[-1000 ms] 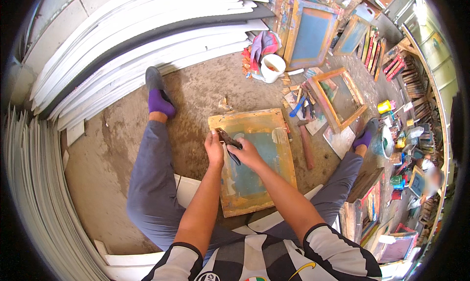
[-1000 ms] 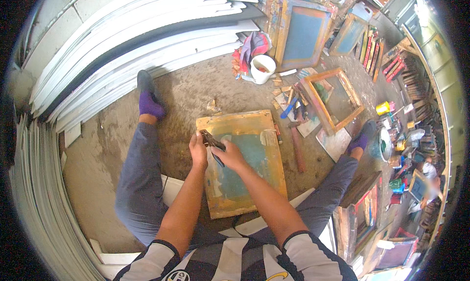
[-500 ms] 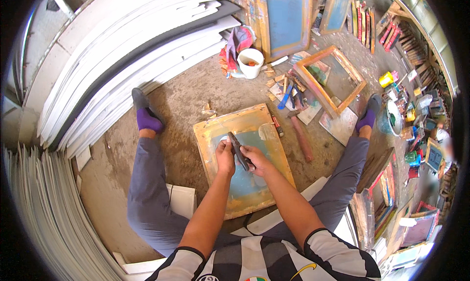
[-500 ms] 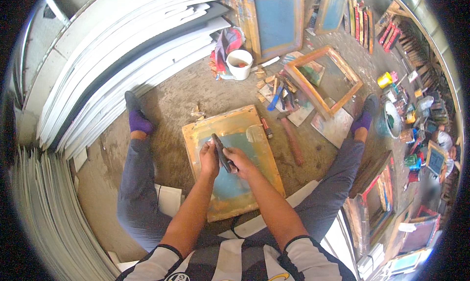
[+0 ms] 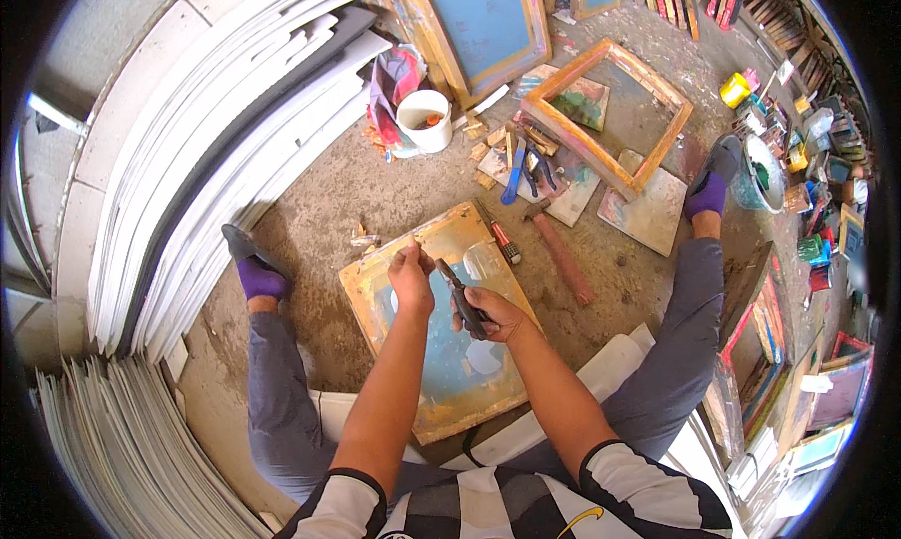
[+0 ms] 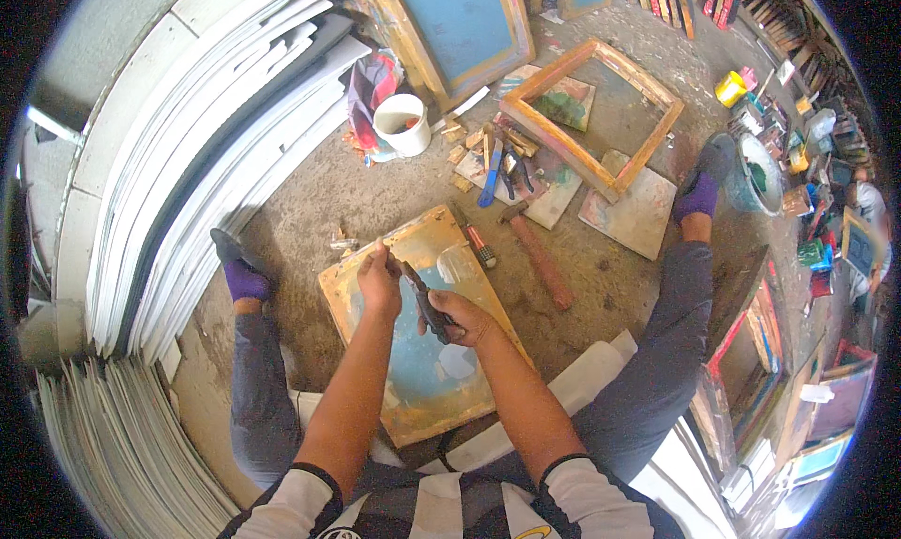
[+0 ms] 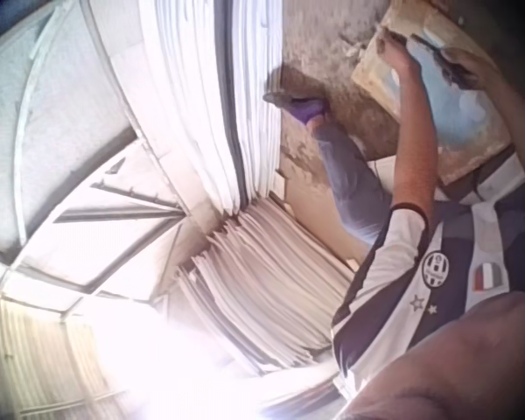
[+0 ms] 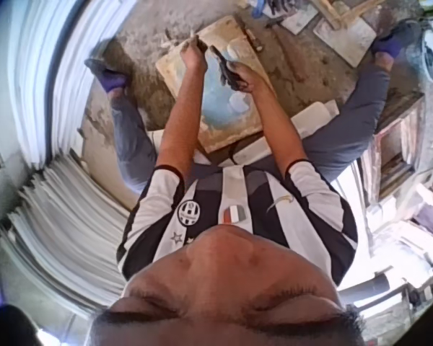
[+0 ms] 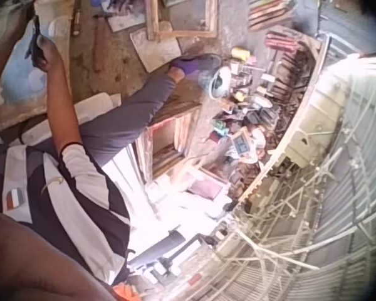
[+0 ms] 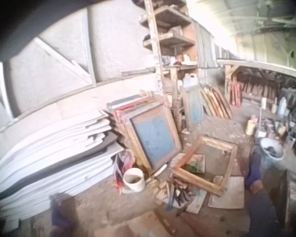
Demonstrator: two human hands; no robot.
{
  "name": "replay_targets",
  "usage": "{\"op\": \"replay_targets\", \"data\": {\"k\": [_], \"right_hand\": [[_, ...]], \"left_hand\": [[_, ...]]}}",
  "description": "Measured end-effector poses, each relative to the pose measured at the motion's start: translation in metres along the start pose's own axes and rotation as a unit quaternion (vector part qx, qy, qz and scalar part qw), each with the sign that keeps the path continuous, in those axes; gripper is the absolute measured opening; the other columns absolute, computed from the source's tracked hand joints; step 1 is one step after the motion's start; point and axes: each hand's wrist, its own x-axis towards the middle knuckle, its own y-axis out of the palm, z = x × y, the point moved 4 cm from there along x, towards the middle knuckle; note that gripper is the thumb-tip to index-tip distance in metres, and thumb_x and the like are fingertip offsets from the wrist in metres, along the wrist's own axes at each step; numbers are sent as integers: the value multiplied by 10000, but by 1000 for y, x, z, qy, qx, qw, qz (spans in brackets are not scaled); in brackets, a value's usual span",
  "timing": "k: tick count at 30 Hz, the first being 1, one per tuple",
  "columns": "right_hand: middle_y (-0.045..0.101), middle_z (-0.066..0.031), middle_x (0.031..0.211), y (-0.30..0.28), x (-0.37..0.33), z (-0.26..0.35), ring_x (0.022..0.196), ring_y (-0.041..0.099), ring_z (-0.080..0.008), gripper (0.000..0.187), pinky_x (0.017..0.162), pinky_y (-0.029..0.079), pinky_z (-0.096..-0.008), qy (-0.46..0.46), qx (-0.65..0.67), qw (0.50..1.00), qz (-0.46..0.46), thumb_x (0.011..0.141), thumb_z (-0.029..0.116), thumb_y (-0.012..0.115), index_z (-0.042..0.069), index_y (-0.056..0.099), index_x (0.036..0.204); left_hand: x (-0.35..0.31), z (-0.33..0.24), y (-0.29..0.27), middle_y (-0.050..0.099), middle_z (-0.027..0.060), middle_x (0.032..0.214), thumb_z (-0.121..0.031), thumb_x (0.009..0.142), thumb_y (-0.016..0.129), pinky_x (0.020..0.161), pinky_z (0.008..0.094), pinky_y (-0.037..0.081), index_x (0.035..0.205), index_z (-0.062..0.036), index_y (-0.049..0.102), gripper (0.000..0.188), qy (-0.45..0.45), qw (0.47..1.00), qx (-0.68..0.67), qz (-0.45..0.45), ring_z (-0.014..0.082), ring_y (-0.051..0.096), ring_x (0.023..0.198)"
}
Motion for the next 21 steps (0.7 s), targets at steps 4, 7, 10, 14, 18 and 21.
{"op": "replay_targets", "data": {"k": [4,7,10,14,18,21], "right_hand": [[708,-139,801,-18,-3,5,358,412,-47,494,326,303,-183,-22,5,1000,-1,965,555,613,72,595,1070],[699,-130,783,-28,-4,-2,368,407,-43,484,337,292,-182,-18,26,999,7,976,540,602,73,580,1099],[697,-139,782,-37,-4,-4,368,398,-43,446,340,290,-182,-21,46,999,4,999,504,584,67,583,1091],[690,-146,784,-38,2,2,363,398,-49,401,344,304,-188,-23,51,998,-20,1016,453,581,56,591,1072],[618,-21,696,-46,1,12,425,441,-59,312,387,331,-234,-16,-62,980,-189,1006,384,627,78,622,1064],[646,-30,770,-70,7,27,659,593,-144,312,610,482,-336,-56,-319,906,-273,959,319,687,27,649,1063]], "left_hand": [[77,-9,41,565,24,690,-242,983,682,529,281,394,770,-60,594,293,-28,999,-1,-43,132,485,563],[140,-22,78,644,53,749,-222,954,715,527,288,446,838,-40,645,228,-24,997,27,-66,145,559,580],[185,-35,118,687,61,797,-231,934,742,562,293,501,903,-40,668,206,-25,993,80,-86,147,621,622],[229,-41,131,704,77,773,-258,946,724,517,295,496,923,-25,682,238,-17,985,123,-117,153,625,573],[226,-38,131,716,89,787,-310,981,661,512,288,486,934,12,693,327,4,981,163,-100,154,618,564],[199,-26,109,709,90,777,-348,986,640,529,290,478,943,9,702,365,80,959,270,-40,150,613,577]]}}
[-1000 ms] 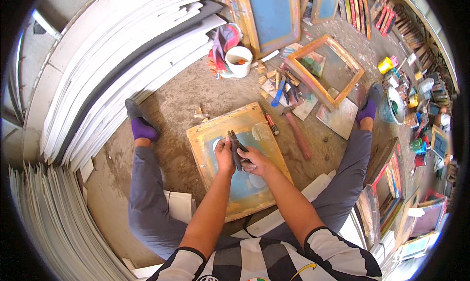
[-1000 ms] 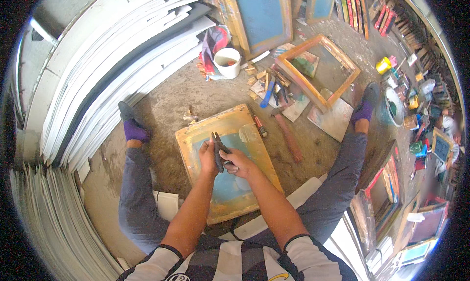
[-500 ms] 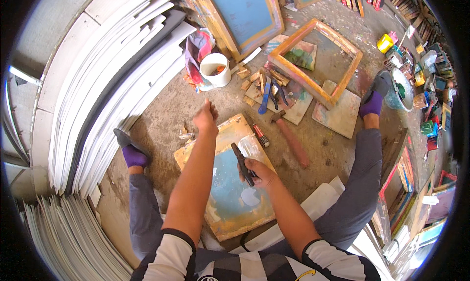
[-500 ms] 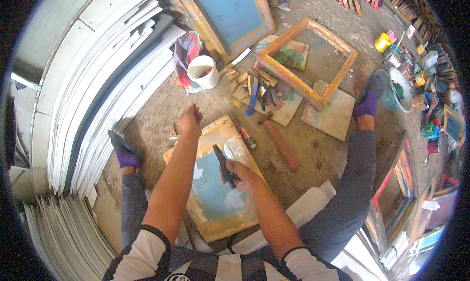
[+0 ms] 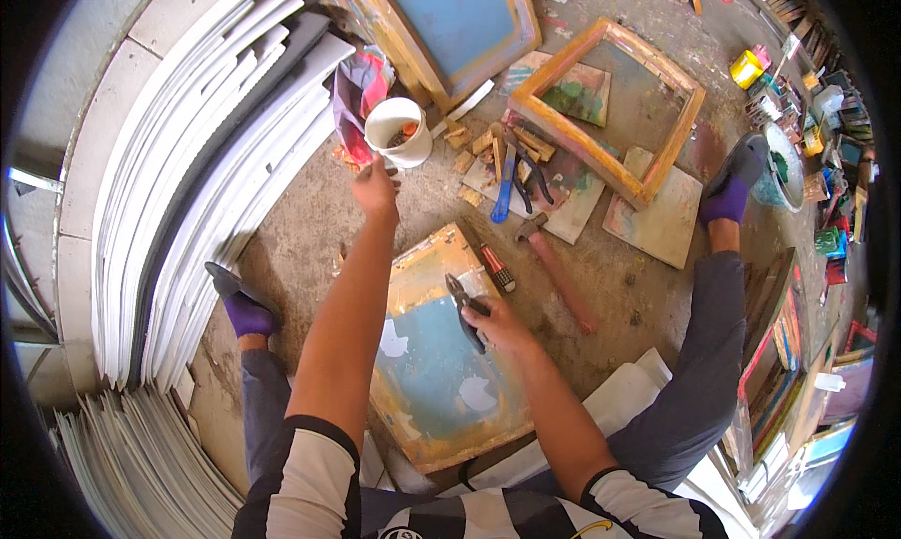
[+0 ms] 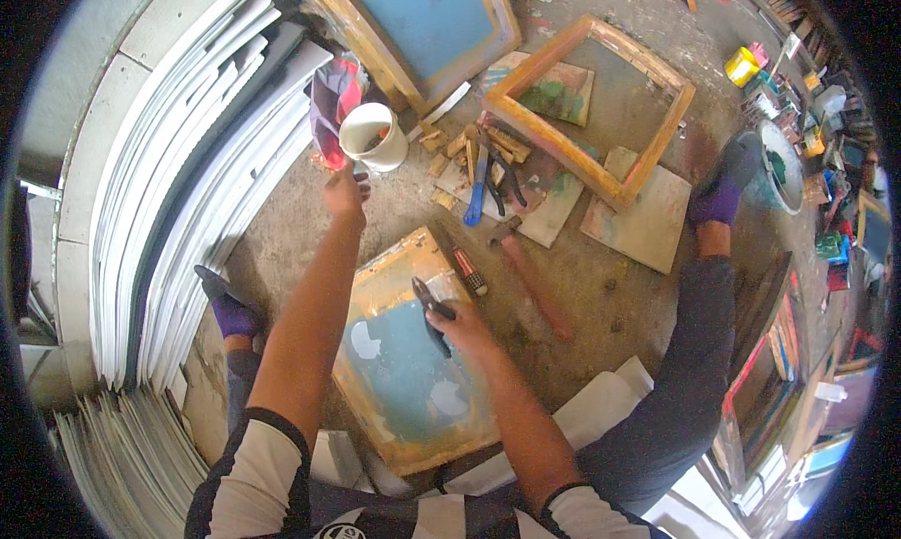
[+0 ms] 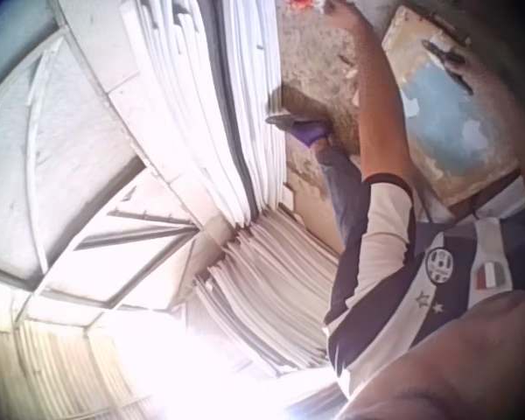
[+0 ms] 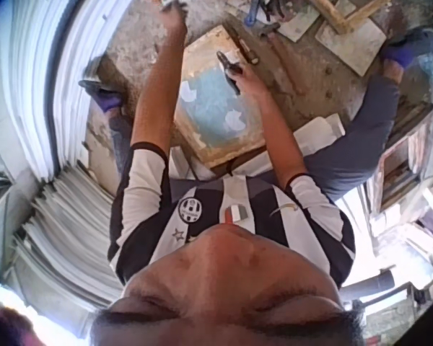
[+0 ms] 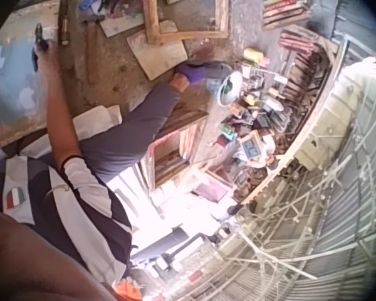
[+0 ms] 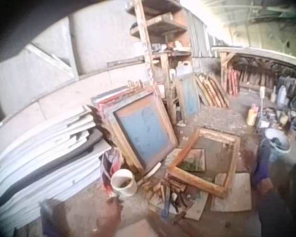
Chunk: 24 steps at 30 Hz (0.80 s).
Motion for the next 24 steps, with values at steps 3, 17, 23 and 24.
{"op": "replay_targets", "data": {"k": [3,17,23,24], "right_hand": [[708,-121,872,-9,4,27,810,680,-257,367,748,525,-397,-111,-139,976,-125,931,310,716,-21,648,1074],[633,-292,1258,-41,40,47,1131,634,-453,569,984,493,-467,-180,-318,916,-165,974,360,612,-70,570,1344],[683,-270,1145,-41,43,60,1060,653,-462,492,920,509,-518,-137,-350,913,-157,951,383,641,-24,611,1225],[694,-252,1057,-41,46,58,1000,658,-472,437,860,510,-548,-152,-356,908,-160,944,393,647,4,583,1131]], "left_hand": [[-37,51,-38,700,99,742,-367,980,634,562,313,474,895,12,721,398,179,970,161,37,162,610,590],[-253,98,-20,690,62,898,-298,998,661,601,275,471,1215,68,651,425,-136,973,3,187,116,584,709],[-258,104,-19,701,91,896,-266,970,707,644,287,493,1156,82,665,396,-98,988,-20,117,123,606,729],[-260,104,-18,702,94,894,-258,968,711,631,286,491,1146,82,661,387,-104,989,-24,103,123,606,711]]}}
